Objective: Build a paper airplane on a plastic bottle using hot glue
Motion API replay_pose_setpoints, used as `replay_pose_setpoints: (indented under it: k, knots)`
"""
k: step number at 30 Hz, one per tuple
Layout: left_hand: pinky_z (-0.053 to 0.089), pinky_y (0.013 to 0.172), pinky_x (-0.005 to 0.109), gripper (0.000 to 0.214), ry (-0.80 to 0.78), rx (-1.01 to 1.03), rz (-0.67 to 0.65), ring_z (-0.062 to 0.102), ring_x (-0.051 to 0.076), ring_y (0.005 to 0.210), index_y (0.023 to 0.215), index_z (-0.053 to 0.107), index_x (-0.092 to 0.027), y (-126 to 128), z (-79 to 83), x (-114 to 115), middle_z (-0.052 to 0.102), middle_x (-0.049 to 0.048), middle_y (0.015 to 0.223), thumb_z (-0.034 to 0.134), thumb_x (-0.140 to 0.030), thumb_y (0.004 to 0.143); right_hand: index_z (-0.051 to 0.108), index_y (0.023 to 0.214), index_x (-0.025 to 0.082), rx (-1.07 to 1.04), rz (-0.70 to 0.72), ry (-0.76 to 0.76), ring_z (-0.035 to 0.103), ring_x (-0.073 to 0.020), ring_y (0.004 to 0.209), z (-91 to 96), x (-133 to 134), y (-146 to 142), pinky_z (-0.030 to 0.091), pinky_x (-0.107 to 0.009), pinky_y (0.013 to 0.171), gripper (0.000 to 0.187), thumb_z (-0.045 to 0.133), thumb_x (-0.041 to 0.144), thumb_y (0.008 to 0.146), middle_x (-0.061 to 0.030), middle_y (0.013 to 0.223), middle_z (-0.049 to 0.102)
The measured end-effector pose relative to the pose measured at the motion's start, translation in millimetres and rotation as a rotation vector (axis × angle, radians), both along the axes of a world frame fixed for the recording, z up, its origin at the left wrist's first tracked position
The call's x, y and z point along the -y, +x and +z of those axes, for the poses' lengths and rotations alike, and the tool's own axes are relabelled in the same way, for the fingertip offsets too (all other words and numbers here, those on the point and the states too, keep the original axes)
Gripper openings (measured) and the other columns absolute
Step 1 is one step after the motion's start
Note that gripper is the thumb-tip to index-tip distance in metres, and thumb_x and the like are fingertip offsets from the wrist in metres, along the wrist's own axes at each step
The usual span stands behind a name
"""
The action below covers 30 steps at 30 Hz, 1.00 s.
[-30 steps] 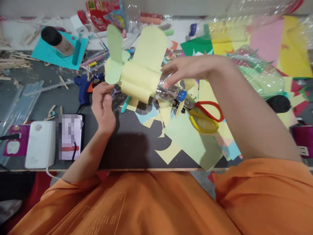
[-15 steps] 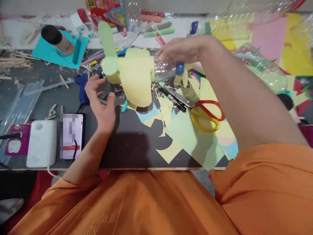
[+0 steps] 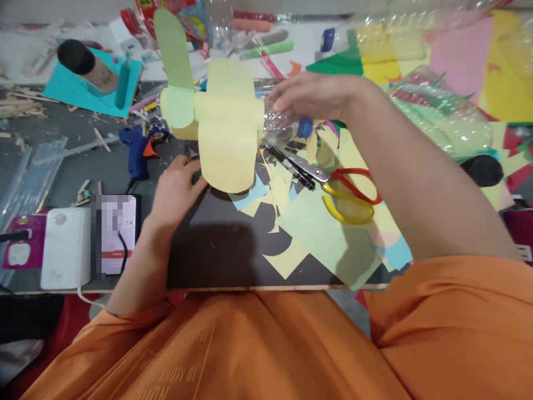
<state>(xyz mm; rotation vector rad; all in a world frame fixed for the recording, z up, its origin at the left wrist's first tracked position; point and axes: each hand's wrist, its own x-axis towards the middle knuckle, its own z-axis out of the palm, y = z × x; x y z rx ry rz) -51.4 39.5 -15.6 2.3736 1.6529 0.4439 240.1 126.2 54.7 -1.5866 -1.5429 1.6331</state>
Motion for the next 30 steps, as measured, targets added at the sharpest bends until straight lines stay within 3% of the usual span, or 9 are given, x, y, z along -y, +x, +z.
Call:
replay_pose_setpoints:
  k: [5, 7, 9, 12, 15, 19, 23, 25, 30]
  knots:
    - [0.053, 0.091, 0.046, 0.039, 0.091, 0.183, 0.17, 0.063, 0.025, 0.094, 0.112, 0.066, -0.02, -24.3, 6.2, -10.8, 0.064, 0.0093, 0.101, 0.063, -0.014, 0.074, 0.068, 0.106, 0.014, 0.118, 0.088, 0.026, 0.067, -0.0088, 0.092, -2.9, 4.7, 3.6, 0.048, -0.034, 0.098, 0.022, 0.058, 0.007, 0.088, -0.0007, 0.104, 0.072]
    - [0.052, 0.096, 0.048, 0.054, 0.052, 0.374, 0.127, 0.062, 0.027, 0.106, 0.126, 0.057, -0.021, -28.3, 9.0, -13.4, 0.064, 0.0107, 0.12, 0.066, -0.017, 0.073, 0.07, 0.105, 0.016, 0.131, 0.107, 0.044, 0.067, -0.0127, 0.1, -3.0, 6.2, 3.5, 0.049, -0.035, 0.1, 0.022, 0.062, 0.008, 0.086, -0.0033, 0.109, 0.072]
    - [0.051, 0.101, 0.047, 0.068, -0.09, 0.566, 0.028, 0.058, 0.027, 0.121, 0.135, 0.046, -0.026, -28.3, 12.8, -13.3, 0.055, 0.0099, 0.138, 0.071, -0.026, 0.072, 0.072, 0.1, 0.02, 0.127, 0.131, 0.049, 0.067, -0.0158, 0.104, -2.9, 8.0, 1.8, 0.049, -0.037, 0.101, 0.02, 0.066, 0.011, 0.083, -0.0023, 0.109, 0.073]
    - [0.046, 0.108, 0.045, 0.078, -0.273, 0.695, -0.088, 0.049, 0.026, 0.134, 0.137, 0.041, -0.03, -25.7, 18.4, -7.3, 0.047, 0.0082, 0.147, 0.078, -0.037, 0.069, 0.073, 0.096, 0.023, 0.139, 0.237, 0.002, 0.068, -0.0185, 0.101, -4.8, 15.5, -4.6, 0.051, -0.042, 0.1, 0.018, 0.071, 0.017, 0.079, 0.0, 0.105, 0.074]
    - [0.047, 0.107, 0.044, 0.082, -0.316, 0.706, -0.078, 0.055, 0.026, 0.128, 0.136, 0.042, -0.028, -28.3, 22.7, 5.3, 0.051, 0.0098, 0.144, 0.081, -0.045, 0.065, 0.072, 0.101, 0.022, 0.093, 0.345, -0.059, 0.069, -0.0192, 0.101, -7.5, 34.0, -12.1, 0.052, -0.042, 0.099, 0.028, 0.075, 0.019, 0.074, -0.0007, 0.109, 0.074]
    - [0.05, 0.102, 0.045, 0.08, -0.382, 0.589, -0.008, 0.06, 0.029, 0.12, 0.13, 0.05, -0.024, -44.8, 28.9, 26.3, 0.058, 0.0132, 0.136, 0.081, -0.052, 0.061, 0.071, 0.105, 0.023, 0.021, 0.32, 0.051, 0.066, -0.0179, 0.106, -6.6, 61.8, -7.4, 0.051, -0.038, 0.099, 0.027, 0.07, 0.029, 0.079, -0.0013, 0.114, 0.072]
    - [0.054, 0.095, 0.042, 0.069, -0.485, 0.467, 0.018, 0.062, 0.029, 0.115, 0.122, 0.056, -0.028, -62.4, 35.3, 42.7, 0.061, 0.0096, 0.133, 0.081, -0.049, 0.061, 0.068, 0.08, 0.019, 0.246, -0.081, 0.336, 0.067, -0.0194, 0.095, -15.0, 64.1, 13.9, 0.05, -0.038, 0.089, 0.003, 0.066, 0.02, 0.081, -0.0049, 0.093, 0.072]
    - [0.057, 0.09, 0.039, 0.067, -0.494, 0.454, 0.041, 0.065, 0.028, 0.112, 0.12, 0.057, -0.03, -67.2, 36.3, 47.3, 0.062, 0.0079, 0.132, 0.081, -0.045, 0.059, 0.066, 0.078, 0.018, 0.397, -0.138, 0.376, 0.066, -0.0203, 0.091, -25.0, 56.6, 22.6, 0.05, -0.038, 0.084, 0.005, 0.064, 0.016, 0.081, -0.0076, 0.091, 0.07]
    - [0.056, 0.091, 0.043, 0.065, -0.477, 0.43, 0.128, 0.065, 0.03, 0.112, 0.119, 0.056, -0.03, -70.4, 34.1, 49.4, 0.063, 0.0086, 0.132, 0.078, -0.039, 0.058, 0.066, 0.083, 0.02, 0.654, 0.151, 0.413, 0.06, -0.0224, 0.088, -39.5, 38.1, 34.3, 0.047, -0.04, 0.084, 0.014, 0.071, 0.011, 0.073, -0.0078, 0.102, 0.065]
